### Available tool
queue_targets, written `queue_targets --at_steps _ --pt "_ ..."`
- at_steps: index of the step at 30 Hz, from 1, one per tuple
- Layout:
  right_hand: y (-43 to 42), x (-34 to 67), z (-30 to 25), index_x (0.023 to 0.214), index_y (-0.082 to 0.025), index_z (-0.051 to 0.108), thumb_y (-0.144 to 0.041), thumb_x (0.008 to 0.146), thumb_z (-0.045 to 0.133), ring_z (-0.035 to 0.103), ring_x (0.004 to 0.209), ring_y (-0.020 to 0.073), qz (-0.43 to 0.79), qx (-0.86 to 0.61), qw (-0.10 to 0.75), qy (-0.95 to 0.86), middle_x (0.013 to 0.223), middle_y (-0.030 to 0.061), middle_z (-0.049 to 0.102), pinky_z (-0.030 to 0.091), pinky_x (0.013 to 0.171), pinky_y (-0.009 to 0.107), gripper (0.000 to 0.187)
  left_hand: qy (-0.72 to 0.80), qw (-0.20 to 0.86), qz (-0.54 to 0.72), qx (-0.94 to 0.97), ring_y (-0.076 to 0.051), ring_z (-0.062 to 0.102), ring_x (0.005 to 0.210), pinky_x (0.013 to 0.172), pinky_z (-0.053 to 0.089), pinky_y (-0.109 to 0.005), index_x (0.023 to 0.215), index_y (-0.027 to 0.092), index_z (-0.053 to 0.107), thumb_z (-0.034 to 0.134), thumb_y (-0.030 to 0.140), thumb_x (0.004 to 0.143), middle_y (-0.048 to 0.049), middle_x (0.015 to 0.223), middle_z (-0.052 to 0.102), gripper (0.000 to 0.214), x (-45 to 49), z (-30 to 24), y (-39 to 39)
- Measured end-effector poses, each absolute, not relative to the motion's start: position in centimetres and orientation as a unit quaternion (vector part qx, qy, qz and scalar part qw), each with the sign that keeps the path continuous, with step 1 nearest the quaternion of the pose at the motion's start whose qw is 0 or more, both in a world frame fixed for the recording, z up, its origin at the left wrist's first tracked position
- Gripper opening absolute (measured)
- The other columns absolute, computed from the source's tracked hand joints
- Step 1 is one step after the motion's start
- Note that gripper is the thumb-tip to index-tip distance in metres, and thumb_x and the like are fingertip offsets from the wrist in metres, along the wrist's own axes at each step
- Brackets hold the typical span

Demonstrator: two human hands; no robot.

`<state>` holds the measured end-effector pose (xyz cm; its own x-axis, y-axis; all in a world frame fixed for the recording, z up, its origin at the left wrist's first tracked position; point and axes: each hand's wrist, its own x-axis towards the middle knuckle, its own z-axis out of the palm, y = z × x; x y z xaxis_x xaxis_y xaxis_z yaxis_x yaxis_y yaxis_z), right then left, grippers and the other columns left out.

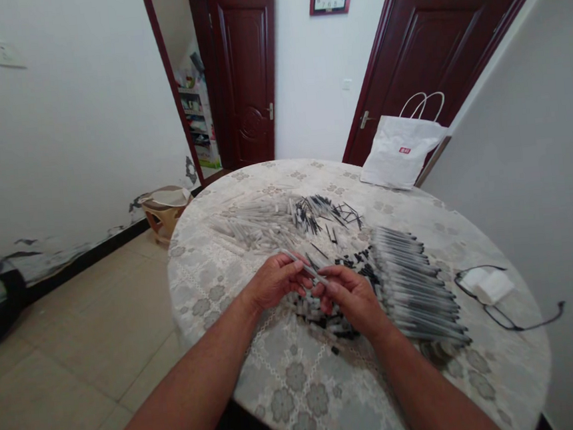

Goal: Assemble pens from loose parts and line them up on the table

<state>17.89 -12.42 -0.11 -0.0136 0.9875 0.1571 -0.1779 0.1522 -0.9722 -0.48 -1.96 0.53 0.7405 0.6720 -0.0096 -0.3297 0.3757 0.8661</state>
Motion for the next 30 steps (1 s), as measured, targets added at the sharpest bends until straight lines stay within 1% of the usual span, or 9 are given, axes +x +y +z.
queue_targets --at_steps 3,7,12,15,19,23,30 --pt "-12.38 17.61 0.03 0.107 -0.022 0.065 -0.042 0.083 0.076 0.063 0.052 0.0138 0.491 -0.434 0.568 -0.498 0.078 0.0022 0.075 0.052 0.051 0.026 0.034 0.172 0.816 0.288 0.471 -0.018 0.07 0.063 0.056 0.056 -0.026 0.094 0.012 0.069 0.078 0.04 0.081 -0.0117 0.08 0.074 0.032 -0.47 0.63 -2.21" --pt "-12.35 17.51 -0.06 0.105 -0.022 0.066 -0.04 0.079 0.079 0.061 0.05 0.0135 0.497 -0.439 0.564 -0.492 0.074 0.0006 0.074 0.05 0.049 0.026 0.034 0.164 0.814 0.277 0.484 -0.018 0.071 0.064 0.057 0.055 -0.026 0.093 0.013 0.07 0.079 0.038 0.08 -0.0109 0.077 0.074 0.029 -0.47 0.71 -2.42" --pt "-12.45 18.02 -0.23 0.113 -0.022 0.067 -0.047 0.083 0.071 0.065 0.058 0.0169 0.549 -0.385 0.575 -0.468 0.09 0.0056 0.075 0.051 0.052 0.029 0.039 0.172 0.807 0.283 0.488 -0.018 0.071 0.064 0.057 0.055 -0.025 0.092 0.013 0.071 0.079 0.037 0.08 -0.0115 0.079 0.075 0.028 -0.41 0.79 -2.37" --pt "-12.49 18.18 -0.3 0.113 -0.023 0.067 -0.042 0.084 0.071 0.066 0.058 0.0163 0.551 -0.383 0.576 -0.467 0.092 0.0049 0.075 0.051 0.052 0.029 0.034 0.169 0.808 0.286 0.486 -0.018 0.071 0.065 0.056 0.055 -0.025 0.093 0.013 0.071 0.078 0.037 0.081 -0.012 0.08 0.075 0.028 -0.41 0.7 -2.3" --pt "-12.46 18.11 -0.35 0.11 -0.023 0.067 -0.039 0.087 0.071 0.065 0.055 0.0145 0.532 -0.404 0.574 -0.473 0.088 0.0029 0.075 0.051 0.051 0.027 0.028 0.161 0.814 0.281 0.482 -0.018 0.071 0.065 0.056 0.056 -0.024 0.094 0.013 0.07 0.078 0.037 0.082 -0.0131 0.082 0.076 0.028 -0.48 0.6 -2.34" --pt "-12.51 17.91 -0.11 0.106 -0.022 0.067 -0.043 0.087 0.072 0.064 0.052 0.0149 0.502 -0.442 0.559 -0.491 0.075 0.0002 0.072 0.052 0.049 0.028 0.029 0.151 0.821 0.258 0.486 -0.018 0.071 0.065 0.057 0.057 -0.024 0.092 0.012 0.071 0.078 0.037 0.081 -0.0125 0.081 0.075 0.028 -0.53 0.73 -2.55" --pt "-12.57 17.4 0.52 0.102 -0.021 0.068 -0.044 0.087 0.07 0.062 0.049 0.0137 0.429 -0.484 0.565 -0.512 0.071 -0.0006 0.071 0.052 0.047 0.026 0.028 0.145 0.84 0.273 0.446 -0.019 0.071 0.063 0.054 0.057 -0.025 0.09 0.012 0.069 0.079 0.034 0.08 -0.0117 0.081 0.075 0.025 -0.14 0.69 -2.79"
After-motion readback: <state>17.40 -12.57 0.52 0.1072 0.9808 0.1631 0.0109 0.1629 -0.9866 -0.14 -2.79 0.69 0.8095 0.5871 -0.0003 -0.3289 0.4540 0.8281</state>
